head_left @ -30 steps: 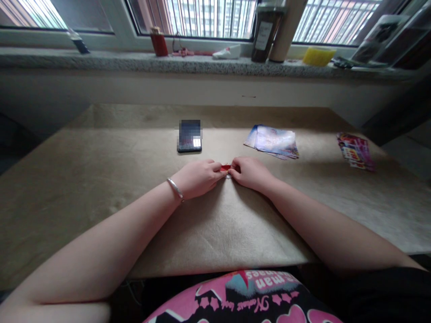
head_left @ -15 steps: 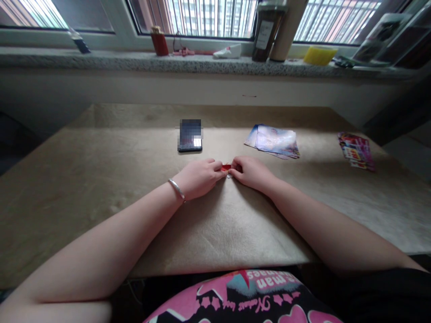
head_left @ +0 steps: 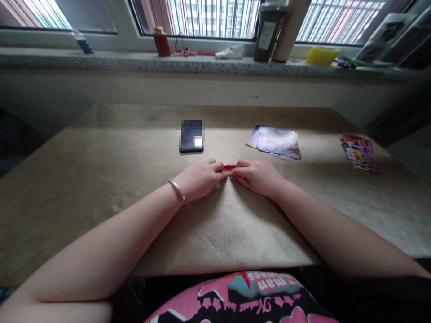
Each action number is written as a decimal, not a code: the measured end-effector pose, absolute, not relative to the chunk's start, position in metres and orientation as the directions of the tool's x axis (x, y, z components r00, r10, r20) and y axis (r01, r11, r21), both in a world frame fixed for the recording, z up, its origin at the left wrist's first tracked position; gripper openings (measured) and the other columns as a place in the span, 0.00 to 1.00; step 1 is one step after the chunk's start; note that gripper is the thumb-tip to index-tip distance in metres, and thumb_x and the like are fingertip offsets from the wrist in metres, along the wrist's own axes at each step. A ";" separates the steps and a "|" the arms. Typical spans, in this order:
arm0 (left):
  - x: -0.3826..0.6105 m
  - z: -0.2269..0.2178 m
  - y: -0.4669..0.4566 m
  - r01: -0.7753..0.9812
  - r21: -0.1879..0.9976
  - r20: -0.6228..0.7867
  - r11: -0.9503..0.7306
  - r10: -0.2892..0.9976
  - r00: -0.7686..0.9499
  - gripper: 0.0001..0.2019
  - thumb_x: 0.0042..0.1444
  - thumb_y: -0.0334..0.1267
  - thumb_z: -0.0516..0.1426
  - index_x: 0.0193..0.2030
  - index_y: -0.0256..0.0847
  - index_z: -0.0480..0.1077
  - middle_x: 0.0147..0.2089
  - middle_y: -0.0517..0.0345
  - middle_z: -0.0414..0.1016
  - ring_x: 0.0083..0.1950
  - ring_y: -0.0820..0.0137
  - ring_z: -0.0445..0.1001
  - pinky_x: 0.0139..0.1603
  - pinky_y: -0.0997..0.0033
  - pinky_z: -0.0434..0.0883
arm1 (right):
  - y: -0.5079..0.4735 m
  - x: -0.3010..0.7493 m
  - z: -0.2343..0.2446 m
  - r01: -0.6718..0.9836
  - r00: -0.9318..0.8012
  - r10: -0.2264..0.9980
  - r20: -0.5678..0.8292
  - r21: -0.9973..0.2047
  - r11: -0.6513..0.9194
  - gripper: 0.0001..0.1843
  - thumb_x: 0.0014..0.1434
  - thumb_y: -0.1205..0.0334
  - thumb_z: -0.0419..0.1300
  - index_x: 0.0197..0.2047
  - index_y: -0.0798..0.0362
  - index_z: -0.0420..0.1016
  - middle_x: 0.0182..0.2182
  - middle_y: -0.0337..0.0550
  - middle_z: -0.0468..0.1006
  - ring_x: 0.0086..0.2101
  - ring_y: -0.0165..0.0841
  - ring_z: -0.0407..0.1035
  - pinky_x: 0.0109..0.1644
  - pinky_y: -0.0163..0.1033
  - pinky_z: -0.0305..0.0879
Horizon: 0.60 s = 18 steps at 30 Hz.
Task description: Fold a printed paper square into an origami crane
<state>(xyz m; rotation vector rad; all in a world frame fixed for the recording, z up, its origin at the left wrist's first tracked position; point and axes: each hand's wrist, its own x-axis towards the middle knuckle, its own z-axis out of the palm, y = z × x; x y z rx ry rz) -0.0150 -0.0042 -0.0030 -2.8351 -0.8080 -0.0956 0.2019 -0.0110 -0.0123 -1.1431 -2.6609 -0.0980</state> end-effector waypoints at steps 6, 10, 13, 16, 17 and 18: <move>-0.020 -0.004 0.000 0.522 -0.120 0.086 -0.845 0.515 0.853 0.20 0.59 0.30 0.52 0.58 0.42 0.67 0.47 0.52 0.71 0.47 0.65 0.68 0.46 0.68 0.68 | -0.015 0.194 -0.008 0.757 -0.645 0.740 0.191 0.031 0.652 0.15 0.63 0.59 0.50 0.37 0.50 0.79 0.34 0.43 0.75 0.32 0.31 0.67 0.32 0.36 0.51; -0.023 -0.001 0.002 0.508 -0.094 0.068 -0.856 0.503 0.861 0.20 0.58 0.30 0.52 0.58 0.42 0.66 0.49 0.51 0.71 0.49 0.66 0.68 0.49 0.68 0.68 | -0.016 0.192 -0.004 0.784 -0.615 0.771 0.164 0.028 0.620 0.14 0.62 0.61 0.51 0.38 0.49 0.79 0.35 0.42 0.76 0.33 0.31 0.68 0.32 0.37 0.52; -0.022 0.000 0.001 0.507 -0.097 0.053 -0.857 0.504 0.862 0.20 0.58 0.29 0.52 0.57 0.41 0.67 0.49 0.50 0.71 0.49 0.65 0.68 0.49 0.67 0.68 | -0.017 0.191 -0.001 0.799 -0.597 0.790 0.141 0.026 0.600 0.14 0.60 0.62 0.51 0.37 0.49 0.79 0.36 0.42 0.77 0.35 0.32 0.70 0.32 0.37 0.53; -0.019 0.000 -0.001 0.517 -0.108 0.070 -0.849 0.512 0.856 0.19 0.58 0.30 0.52 0.56 0.40 0.68 0.48 0.50 0.71 0.47 0.65 0.68 0.48 0.66 0.68 | -0.018 0.190 0.002 0.809 -0.586 0.802 0.115 0.028 0.588 0.14 0.60 0.62 0.51 0.37 0.49 0.79 0.38 0.43 0.77 0.36 0.33 0.70 0.33 0.37 0.54; -0.019 0.000 -0.002 0.522 -0.111 0.079 -0.846 0.516 0.853 0.19 0.58 0.29 0.52 0.55 0.40 0.69 0.48 0.50 0.71 0.46 0.65 0.68 0.48 0.66 0.68 | -0.018 0.189 0.002 0.813 -0.581 0.807 0.107 0.028 0.582 0.14 0.60 0.63 0.51 0.37 0.49 0.79 0.38 0.43 0.78 0.37 0.34 0.71 0.33 0.37 0.55; -0.018 0.000 -0.003 0.528 -0.113 0.087 -0.842 0.521 0.849 0.18 0.58 0.29 0.52 0.55 0.40 0.69 0.47 0.50 0.72 0.46 0.65 0.68 0.48 0.66 0.68 | -0.018 0.189 0.002 0.817 -0.576 0.811 0.099 0.030 0.577 0.14 0.60 0.63 0.51 0.37 0.49 0.79 0.38 0.42 0.78 0.37 0.34 0.71 0.33 0.37 0.55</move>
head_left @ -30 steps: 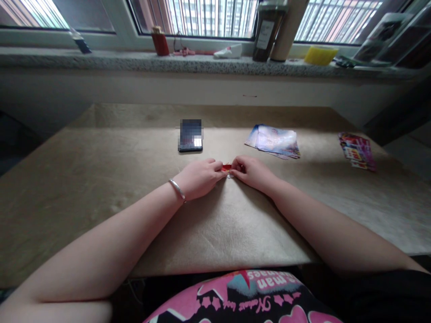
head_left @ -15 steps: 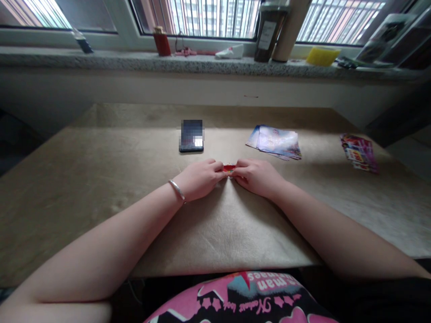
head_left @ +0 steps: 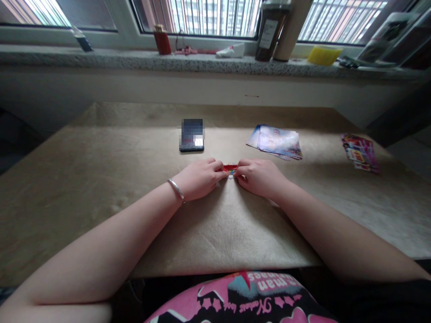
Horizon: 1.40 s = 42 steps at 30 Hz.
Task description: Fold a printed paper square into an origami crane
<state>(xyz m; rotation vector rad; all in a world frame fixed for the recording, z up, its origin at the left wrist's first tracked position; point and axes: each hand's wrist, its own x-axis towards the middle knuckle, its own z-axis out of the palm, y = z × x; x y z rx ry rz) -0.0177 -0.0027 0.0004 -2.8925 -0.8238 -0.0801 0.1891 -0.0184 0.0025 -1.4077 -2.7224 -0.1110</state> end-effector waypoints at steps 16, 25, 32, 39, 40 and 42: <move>-0.019 0.008 -0.006 0.543 -0.115 0.059 -0.832 0.540 0.839 0.16 0.59 0.29 0.51 0.51 0.40 0.72 0.45 0.51 0.73 0.44 0.66 0.70 0.44 0.67 0.70 | -0.019 0.203 0.012 0.791 -0.612 0.787 0.085 0.050 0.610 0.13 0.59 0.64 0.52 0.34 0.51 0.78 0.37 0.44 0.78 0.37 0.34 0.69 0.34 0.36 0.55; -0.022 0.010 -0.004 0.564 -0.035 0.061 -0.825 0.561 0.825 0.16 0.56 0.27 0.53 0.49 0.41 0.73 0.46 0.52 0.74 0.47 0.67 0.71 0.48 0.67 0.70 | -0.022 0.199 0.008 0.756 -0.655 0.747 0.114 0.108 0.646 0.12 0.60 0.65 0.50 0.39 0.52 0.76 0.35 0.45 0.78 0.34 0.34 0.68 0.34 0.38 0.53; -0.014 0.010 -0.009 0.587 -0.081 0.054 -0.806 0.584 0.810 0.15 0.59 0.27 0.50 0.49 0.38 0.73 0.44 0.50 0.73 0.47 0.66 0.71 0.48 0.67 0.70 | -0.017 0.196 0.004 0.697 -0.716 0.681 0.151 0.096 0.711 0.15 0.63 0.64 0.49 0.39 0.51 0.77 0.37 0.44 0.78 0.38 0.35 0.66 0.39 0.39 0.54; -0.015 0.010 -0.005 0.581 -0.042 0.023 -0.813 0.581 0.814 0.15 0.58 0.25 0.49 0.44 0.37 0.75 0.43 0.51 0.75 0.44 0.68 0.72 0.47 0.68 0.70 | -0.016 0.201 0.007 0.740 -0.669 0.733 0.124 0.016 0.673 0.15 0.62 0.61 0.50 0.40 0.48 0.79 0.37 0.43 0.77 0.37 0.34 0.67 0.34 0.37 0.53; -0.017 0.010 -0.004 0.582 -0.025 0.022 -0.813 0.581 0.814 0.15 0.58 0.24 0.49 0.44 0.38 0.75 0.44 0.51 0.75 0.43 0.69 0.73 0.47 0.69 0.70 | -0.016 0.202 0.007 0.743 -0.664 0.737 0.126 0.002 0.669 0.15 0.62 0.61 0.50 0.40 0.48 0.80 0.37 0.42 0.77 0.37 0.34 0.67 0.34 0.37 0.53; -0.019 0.010 -0.002 0.582 -0.001 0.018 -0.813 0.582 0.813 0.16 0.57 0.24 0.49 0.44 0.38 0.76 0.45 0.52 0.75 0.43 0.70 0.74 0.47 0.70 0.70 | -0.017 0.204 0.007 0.751 -0.653 0.746 0.130 -0.015 0.660 0.15 0.61 0.62 0.51 0.39 0.47 0.80 0.37 0.41 0.78 0.37 0.34 0.68 0.34 0.37 0.54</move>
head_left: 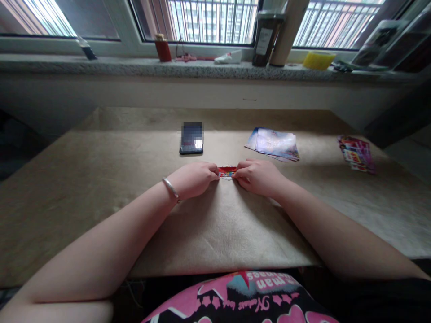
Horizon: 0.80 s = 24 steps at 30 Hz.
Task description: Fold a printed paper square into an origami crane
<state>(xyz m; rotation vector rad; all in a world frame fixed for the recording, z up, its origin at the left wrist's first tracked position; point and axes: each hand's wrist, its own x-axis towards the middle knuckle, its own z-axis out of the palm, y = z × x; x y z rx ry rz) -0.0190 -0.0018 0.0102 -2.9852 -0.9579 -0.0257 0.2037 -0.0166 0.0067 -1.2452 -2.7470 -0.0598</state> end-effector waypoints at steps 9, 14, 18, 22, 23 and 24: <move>-0.014 0.017 -0.012 0.647 -0.129 0.001 -0.752 0.652 0.758 0.13 0.58 0.27 0.49 0.37 0.35 0.75 0.38 0.50 0.75 0.38 0.65 0.74 0.40 0.66 0.70 | -0.023 0.202 0.011 0.814 -0.578 0.808 0.116 0.024 0.580 0.12 0.56 0.63 0.52 0.31 0.51 0.78 0.33 0.42 0.77 0.35 0.34 0.68 0.31 0.38 0.52; -0.013 0.020 -0.014 0.607 -0.179 0.005 -0.774 0.616 0.788 0.11 0.57 0.28 0.49 0.35 0.35 0.73 0.38 0.50 0.74 0.38 0.65 0.73 0.37 0.67 0.69 | -0.022 0.203 0.010 0.811 -0.583 0.806 0.105 0.016 0.585 0.12 0.57 0.64 0.52 0.31 0.51 0.77 0.33 0.43 0.77 0.35 0.34 0.68 0.33 0.37 0.53; -0.017 0.016 -0.010 0.591 -0.203 0.047 -0.781 0.595 0.802 0.10 0.59 0.31 0.50 0.42 0.37 0.72 0.40 0.51 0.74 0.38 0.66 0.72 0.36 0.68 0.67 | -0.020 0.203 0.009 0.808 -0.584 0.803 0.118 -0.003 0.589 0.12 0.58 0.64 0.51 0.33 0.52 0.77 0.33 0.43 0.76 0.36 0.34 0.68 0.34 0.37 0.55; -0.017 0.008 -0.007 0.530 -0.197 0.113 -0.825 0.518 0.848 0.13 0.59 0.34 0.51 0.49 0.43 0.70 0.44 0.53 0.73 0.41 0.66 0.69 0.38 0.69 0.66 | -0.019 0.203 0.009 0.797 -0.598 0.793 0.118 -0.011 0.603 0.12 0.58 0.64 0.51 0.34 0.52 0.77 0.34 0.43 0.76 0.36 0.34 0.68 0.35 0.37 0.55; -0.017 0.006 -0.007 0.527 -0.195 0.126 -0.827 0.512 0.850 0.13 0.59 0.34 0.51 0.49 0.43 0.70 0.44 0.53 0.73 0.41 0.66 0.69 0.38 0.68 0.66 | -0.019 0.203 0.008 0.795 -0.601 0.790 0.119 -0.015 0.607 0.12 0.58 0.64 0.51 0.33 0.52 0.77 0.34 0.44 0.76 0.36 0.34 0.68 0.35 0.37 0.55; -0.016 0.004 -0.006 0.529 -0.190 0.136 -0.827 0.512 0.848 0.13 0.59 0.33 0.51 0.49 0.43 0.70 0.44 0.53 0.72 0.42 0.65 0.68 0.39 0.68 0.66 | -0.019 0.203 0.008 0.793 -0.603 0.788 0.122 -0.019 0.609 0.12 0.58 0.64 0.51 0.33 0.52 0.77 0.34 0.43 0.76 0.36 0.34 0.68 0.35 0.37 0.55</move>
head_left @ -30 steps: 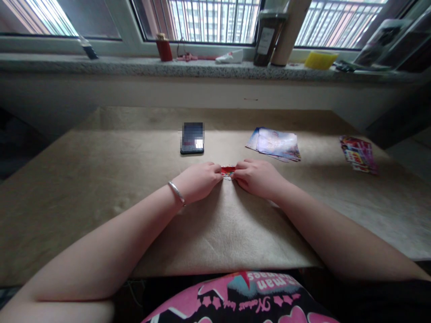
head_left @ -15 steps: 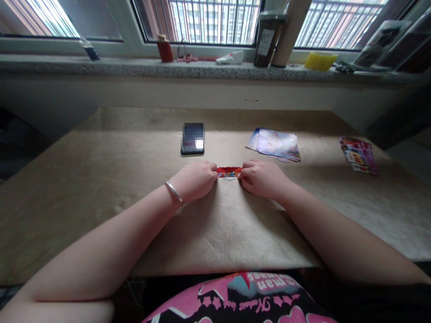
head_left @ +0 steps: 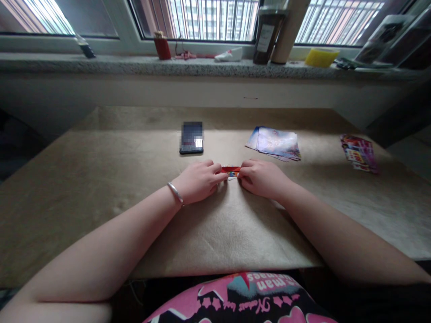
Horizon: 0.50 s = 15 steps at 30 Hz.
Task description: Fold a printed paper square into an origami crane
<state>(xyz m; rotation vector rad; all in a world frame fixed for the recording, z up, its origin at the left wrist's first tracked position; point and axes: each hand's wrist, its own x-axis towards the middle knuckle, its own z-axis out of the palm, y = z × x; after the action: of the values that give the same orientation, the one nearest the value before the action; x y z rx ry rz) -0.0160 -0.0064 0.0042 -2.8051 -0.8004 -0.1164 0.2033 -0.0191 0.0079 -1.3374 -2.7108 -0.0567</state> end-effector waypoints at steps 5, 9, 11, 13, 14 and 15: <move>-0.016 0.003 -0.005 0.536 -0.140 0.142 -0.833 0.519 0.843 0.14 0.58 0.33 0.50 0.49 0.40 0.70 0.44 0.52 0.72 0.43 0.65 0.67 0.43 0.66 0.67 | -0.018 0.204 0.006 0.790 -0.604 0.784 0.146 -0.023 0.613 0.12 0.57 0.65 0.51 0.32 0.52 0.77 0.33 0.43 0.76 0.35 0.34 0.68 0.34 0.37 0.55; -0.018 0.007 -0.002 0.548 -0.122 0.097 -0.827 0.540 0.836 0.14 0.56 0.30 0.52 0.48 0.41 0.72 0.44 0.54 0.74 0.42 0.65 0.68 0.42 0.67 0.68 | -0.018 0.205 0.005 0.790 -0.601 0.783 0.159 -0.031 0.612 0.12 0.57 0.64 0.52 0.34 0.51 0.78 0.33 0.43 0.76 0.35 0.34 0.68 0.33 0.37 0.54; -0.019 0.009 -0.002 0.554 -0.113 0.083 -0.825 0.547 0.833 0.15 0.55 0.29 0.52 0.48 0.41 0.73 0.44 0.54 0.74 0.42 0.65 0.69 0.42 0.67 0.68 | -0.017 0.205 0.004 0.792 -0.597 0.786 0.160 -0.034 0.609 0.12 0.57 0.64 0.53 0.33 0.51 0.78 0.33 0.43 0.76 0.35 0.34 0.68 0.33 0.37 0.54; -0.020 0.010 -0.002 0.560 -0.097 0.069 -0.823 0.556 0.828 0.16 0.54 0.28 0.52 0.48 0.40 0.73 0.45 0.53 0.74 0.44 0.65 0.70 0.44 0.67 0.69 | -0.017 0.205 0.004 0.793 -0.595 0.788 0.158 -0.040 0.607 0.12 0.56 0.65 0.53 0.33 0.50 0.78 0.32 0.43 0.76 0.35 0.34 0.68 0.33 0.38 0.54; -0.020 0.010 -0.002 0.563 -0.089 0.062 -0.822 0.559 0.827 0.16 0.54 0.27 0.52 0.48 0.39 0.73 0.45 0.52 0.74 0.45 0.65 0.70 0.45 0.67 0.70 | -0.017 0.205 0.004 0.794 -0.594 0.789 0.158 -0.044 0.607 0.11 0.56 0.65 0.53 0.33 0.50 0.78 0.32 0.43 0.76 0.35 0.34 0.68 0.33 0.38 0.54; -0.020 0.010 -0.001 0.563 -0.082 0.056 -0.822 0.560 0.826 0.16 0.54 0.27 0.52 0.48 0.38 0.73 0.45 0.52 0.74 0.45 0.65 0.70 0.46 0.67 0.70 | -0.017 0.205 0.004 0.794 -0.593 0.790 0.159 -0.047 0.606 0.11 0.56 0.65 0.53 0.33 0.50 0.78 0.32 0.43 0.77 0.35 0.35 0.68 0.32 0.38 0.54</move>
<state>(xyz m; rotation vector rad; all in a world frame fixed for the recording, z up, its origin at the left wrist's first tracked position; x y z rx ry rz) -0.0201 -0.0014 0.0103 -2.9113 -0.8975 -0.0448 0.2049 -0.0169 0.0040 -1.3260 -2.6661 -0.0427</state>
